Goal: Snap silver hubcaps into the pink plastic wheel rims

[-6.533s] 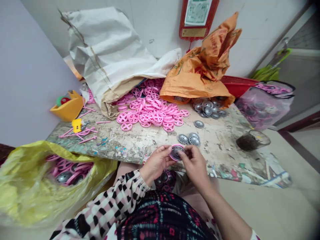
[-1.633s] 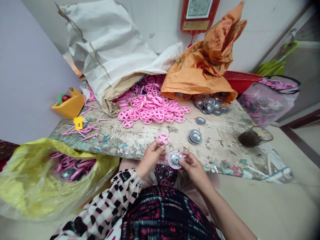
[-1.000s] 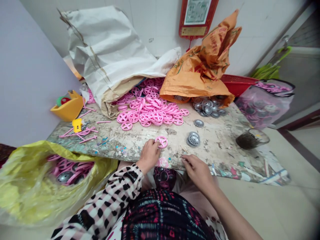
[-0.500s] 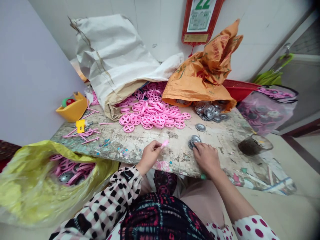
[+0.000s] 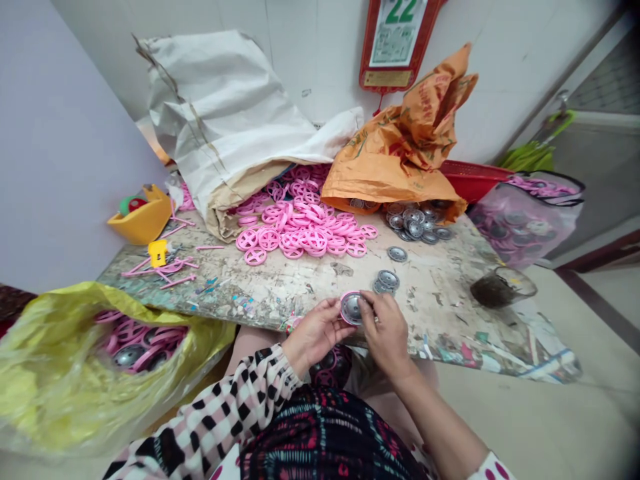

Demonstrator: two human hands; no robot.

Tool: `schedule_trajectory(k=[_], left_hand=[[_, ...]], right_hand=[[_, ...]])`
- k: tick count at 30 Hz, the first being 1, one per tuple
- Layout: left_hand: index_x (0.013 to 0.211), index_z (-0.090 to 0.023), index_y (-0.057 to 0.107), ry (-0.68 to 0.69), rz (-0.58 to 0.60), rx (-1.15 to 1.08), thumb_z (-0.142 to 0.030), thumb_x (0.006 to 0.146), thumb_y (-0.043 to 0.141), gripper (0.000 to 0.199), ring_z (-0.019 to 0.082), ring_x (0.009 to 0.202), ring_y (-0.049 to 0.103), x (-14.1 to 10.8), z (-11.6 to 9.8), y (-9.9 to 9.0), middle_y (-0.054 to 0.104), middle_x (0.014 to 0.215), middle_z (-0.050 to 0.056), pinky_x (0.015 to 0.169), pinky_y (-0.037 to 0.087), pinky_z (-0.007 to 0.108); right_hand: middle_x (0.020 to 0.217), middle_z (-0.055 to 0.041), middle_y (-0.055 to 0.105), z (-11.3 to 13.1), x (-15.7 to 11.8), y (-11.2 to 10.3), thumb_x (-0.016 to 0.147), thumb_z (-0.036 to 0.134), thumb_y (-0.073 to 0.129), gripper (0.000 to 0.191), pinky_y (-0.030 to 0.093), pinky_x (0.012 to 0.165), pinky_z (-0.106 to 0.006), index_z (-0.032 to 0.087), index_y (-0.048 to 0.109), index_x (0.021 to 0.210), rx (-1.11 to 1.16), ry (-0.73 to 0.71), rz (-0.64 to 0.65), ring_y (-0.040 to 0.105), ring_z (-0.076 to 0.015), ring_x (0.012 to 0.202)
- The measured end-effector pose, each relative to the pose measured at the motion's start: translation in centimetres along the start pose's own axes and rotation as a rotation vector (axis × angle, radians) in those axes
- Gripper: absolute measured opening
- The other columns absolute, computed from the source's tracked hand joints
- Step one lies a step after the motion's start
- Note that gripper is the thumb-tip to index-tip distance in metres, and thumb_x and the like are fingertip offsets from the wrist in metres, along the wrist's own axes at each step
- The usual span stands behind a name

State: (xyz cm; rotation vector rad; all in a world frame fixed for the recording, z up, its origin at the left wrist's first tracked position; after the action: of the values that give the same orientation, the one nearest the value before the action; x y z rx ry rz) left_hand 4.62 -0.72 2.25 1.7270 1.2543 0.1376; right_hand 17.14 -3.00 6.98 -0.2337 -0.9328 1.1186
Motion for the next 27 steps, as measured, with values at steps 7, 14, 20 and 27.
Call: schedule_trajectory(k=[7,14,20,27], left_hand=[[0.090,-0.016,0.055,0.090,-0.023,0.165,-0.020,0.065,0.078,0.034,0.014,0.064,0.063,-1.3,-0.6,0.8,0.065,0.080,0.002,0.061,0.055,0.027],[0.084,-0.016,0.054,0.116,0.040,0.239,-0.022,0.062,0.079,0.034,0.012,0.062,0.061,-1.5,-1.0,1.6,0.062,0.073,-0.001,0.057,0.054,0.025],[0.080,-0.016,0.053,0.091,0.010,0.297,-0.024,0.059,0.078,0.034,0.011,0.056,0.058,-1.0,-0.1,0.7,0.059,0.067,-0.003,0.053,0.052,0.024],[0.082,-0.018,0.051,0.019,-0.025,0.349,-0.027,0.059,0.078,0.037,0.012,0.057,0.059,-1.4,-0.1,-0.2,0.060,0.067,-0.003,0.055,0.052,0.025]], right_hand=[[0.105,-0.0113,0.051,-0.7,-1.0,0.3,0.090,0.045,0.049,0.043,0.047,0.085,-0.039,0.017,0.057,0.121,0.120,0.126,0.028,0.053,-0.0221,0.094],[0.105,-0.0082,0.066,-1.0,-1.7,1.7,0.089,0.056,0.044,0.050,0.047,0.090,-0.035,0.016,0.063,0.110,0.594,0.442,0.378,0.058,-0.0236,0.101],[0.100,-0.0080,0.068,-0.5,-2.7,1.8,0.087,0.053,0.045,0.048,0.048,0.083,-0.031,0.014,0.066,0.105,0.562,0.462,0.272,0.061,-0.0222,0.092],[0.098,-0.0082,0.069,-1.1,-3.4,2.6,0.087,0.054,0.045,0.049,0.049,0.082,-0.031,0.014,0.067,0.103,0.543,0.479,0.311,0.062,-0.0231,0.092]])
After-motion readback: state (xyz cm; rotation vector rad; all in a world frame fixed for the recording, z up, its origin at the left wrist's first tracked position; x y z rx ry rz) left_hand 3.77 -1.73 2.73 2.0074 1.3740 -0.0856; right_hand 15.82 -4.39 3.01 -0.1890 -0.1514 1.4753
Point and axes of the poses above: each hand's wrist, its own x-axis towards the middle knuckle, its own y-axis out of the palm, z = x × y, the point moved 5 cm from there along x, towards the middle knuckle
